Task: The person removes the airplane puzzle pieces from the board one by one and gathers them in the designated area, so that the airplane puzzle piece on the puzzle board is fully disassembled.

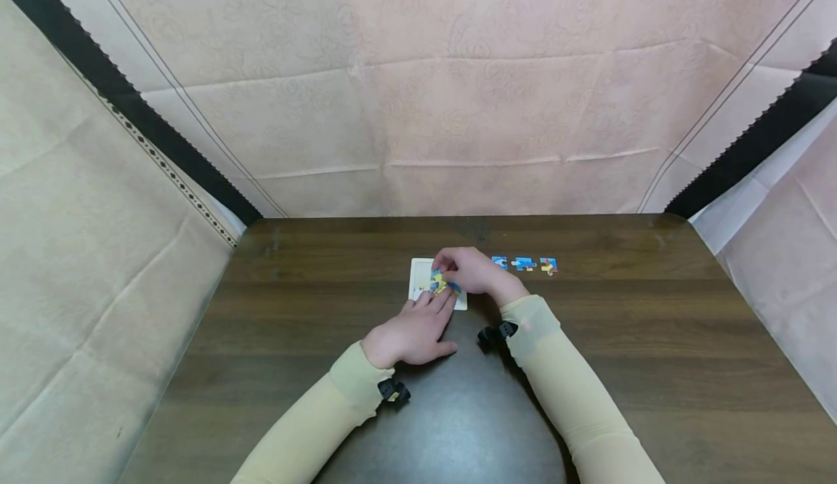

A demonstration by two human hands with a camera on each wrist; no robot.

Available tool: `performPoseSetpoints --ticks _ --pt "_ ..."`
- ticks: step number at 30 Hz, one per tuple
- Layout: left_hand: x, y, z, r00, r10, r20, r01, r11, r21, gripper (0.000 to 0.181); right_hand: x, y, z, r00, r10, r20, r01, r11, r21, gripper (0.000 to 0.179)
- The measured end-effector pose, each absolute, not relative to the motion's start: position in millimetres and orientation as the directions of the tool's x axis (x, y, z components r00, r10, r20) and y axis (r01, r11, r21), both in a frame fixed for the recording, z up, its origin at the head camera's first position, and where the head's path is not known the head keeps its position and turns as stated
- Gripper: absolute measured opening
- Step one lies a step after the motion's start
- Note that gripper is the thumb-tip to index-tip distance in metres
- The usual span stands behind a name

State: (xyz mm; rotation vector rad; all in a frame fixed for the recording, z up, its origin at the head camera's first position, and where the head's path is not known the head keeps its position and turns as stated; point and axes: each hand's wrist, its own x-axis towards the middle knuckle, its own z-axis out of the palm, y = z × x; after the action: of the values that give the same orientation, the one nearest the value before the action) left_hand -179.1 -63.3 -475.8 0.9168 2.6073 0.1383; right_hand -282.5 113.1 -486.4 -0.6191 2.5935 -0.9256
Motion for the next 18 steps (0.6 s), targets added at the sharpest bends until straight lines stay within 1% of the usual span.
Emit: performPoseSetpoints --ticks 10,18 --pt "-178.1 -62.4 -478.3 -0.725 0.614 -0.314 0.581 0.789 0.200 0.089 -282.2 114.2 -485.3 -0.853 -0.500 -0.148 -0.279 0.678 -0.680 0.019" --pt "-176.9 -62.3 -476.7 -0.727 0.619 -0.297 0.592 0.785 0.185 0.086 -285.9 117.9 -487.6 -0.841 -0.522 -0.140 -0.292 0.657 -0.695 0.014"
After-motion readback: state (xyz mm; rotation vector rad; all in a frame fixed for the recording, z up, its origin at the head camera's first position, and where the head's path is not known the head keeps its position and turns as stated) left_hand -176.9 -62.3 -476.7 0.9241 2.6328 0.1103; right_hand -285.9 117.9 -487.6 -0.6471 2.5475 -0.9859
